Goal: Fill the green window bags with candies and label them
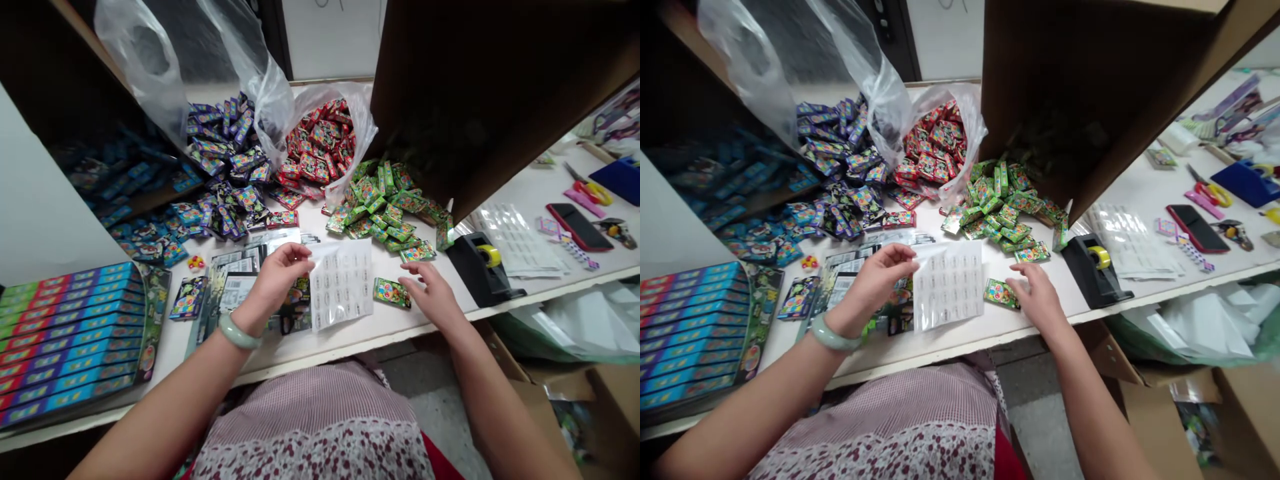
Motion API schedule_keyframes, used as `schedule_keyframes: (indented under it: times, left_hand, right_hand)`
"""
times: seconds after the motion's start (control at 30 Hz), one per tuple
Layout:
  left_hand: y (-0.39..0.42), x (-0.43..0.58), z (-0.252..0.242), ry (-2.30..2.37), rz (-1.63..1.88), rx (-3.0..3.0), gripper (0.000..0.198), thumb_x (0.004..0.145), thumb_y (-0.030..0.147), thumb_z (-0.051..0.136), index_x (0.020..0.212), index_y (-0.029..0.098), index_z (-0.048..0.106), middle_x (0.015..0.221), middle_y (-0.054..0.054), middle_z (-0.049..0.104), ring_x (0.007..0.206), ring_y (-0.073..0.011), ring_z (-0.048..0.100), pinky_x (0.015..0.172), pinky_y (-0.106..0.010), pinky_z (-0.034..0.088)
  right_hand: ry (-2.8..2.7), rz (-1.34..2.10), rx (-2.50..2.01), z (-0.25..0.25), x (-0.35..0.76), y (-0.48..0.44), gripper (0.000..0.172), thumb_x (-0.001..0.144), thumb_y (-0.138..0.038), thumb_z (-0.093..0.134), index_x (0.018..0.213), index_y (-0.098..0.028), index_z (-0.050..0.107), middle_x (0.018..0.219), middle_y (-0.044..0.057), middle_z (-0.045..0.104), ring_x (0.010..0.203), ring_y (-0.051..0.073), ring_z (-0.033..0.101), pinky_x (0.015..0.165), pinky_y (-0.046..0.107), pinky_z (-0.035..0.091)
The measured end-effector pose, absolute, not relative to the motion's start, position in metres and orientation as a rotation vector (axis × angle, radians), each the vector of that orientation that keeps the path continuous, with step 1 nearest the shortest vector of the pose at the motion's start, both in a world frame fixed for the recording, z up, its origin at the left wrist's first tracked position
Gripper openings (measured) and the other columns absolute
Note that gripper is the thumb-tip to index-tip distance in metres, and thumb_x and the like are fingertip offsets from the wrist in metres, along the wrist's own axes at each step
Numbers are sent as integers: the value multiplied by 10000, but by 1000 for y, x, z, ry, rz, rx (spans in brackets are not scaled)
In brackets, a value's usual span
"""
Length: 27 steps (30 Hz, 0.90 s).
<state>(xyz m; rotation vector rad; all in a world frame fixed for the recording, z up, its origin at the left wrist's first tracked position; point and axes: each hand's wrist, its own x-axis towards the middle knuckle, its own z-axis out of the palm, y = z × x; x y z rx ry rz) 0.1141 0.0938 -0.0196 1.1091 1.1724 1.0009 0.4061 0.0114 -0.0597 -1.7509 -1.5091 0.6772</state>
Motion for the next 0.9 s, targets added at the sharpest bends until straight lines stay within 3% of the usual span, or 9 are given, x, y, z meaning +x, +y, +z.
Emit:
schedule_keyframes:
  times: [0.07,0.3,0.4,0.57,0.73,0.9]
  left_hand:
    - [93,108,-14,1149,1018,1046,253,562,185,775,769,163,630,710,27,590,644,-93,531,608,-211,434]
    - [75,95,-14,1155,1055,1044,286,633,227,761,886,182,634,791,17,609,690,-109,557,605,-213,446]
    - [64,95,-14,1160,1046,1128,271,699,244,733,955,197,657,866,-2,647,762,-127,584,659,-229,470]
    - [58,96,-11,1143,1098,1019,285,696,229,745,971,195,677,790,21,629,672,-92,566,626,-207,466]
    - [53,88,-5,1134,1024,1037,449,696,244,746,1127,187,634,906,-39,683,790,-169,633,707,-300,519]
    - [47,77,7,1397,1135,1594,120,768,260,684,876,212,702,872,-33,636,872,-204,592,839,-373,475]
  right_hand:
    - [-1446,775,-1601,-52,387,22,283,833,-398,577,1053,-222,601,1062,84,632,963,223,599,831,383,483]
    - [-1195,1015,-1310,-49,327,47,312,809,-376,603,1084,-250,524,783,-24,536,662,133,545,584,249,456]
    - [-1210,1064,-1296,-47,317,45,288,805,-367,616,1063,-244,581,853,3,582,701,140,553,616,260,473]
    - [-1053,1145,-1298,-37,307,39,336,728,-387,708,1012,-218,645,856,23,657,747,158,592,697,302,513]
    - [-1090,1152,-1333,-25,305,32,370,693,-384,748,1007,-200,677,818,28,682,707,161,608,684,327,530]
    - [-1425,896,-1393,-9,306,26,193,800,-315,662,963,-220,703,891,47,682,741,170,603,717,341,510]
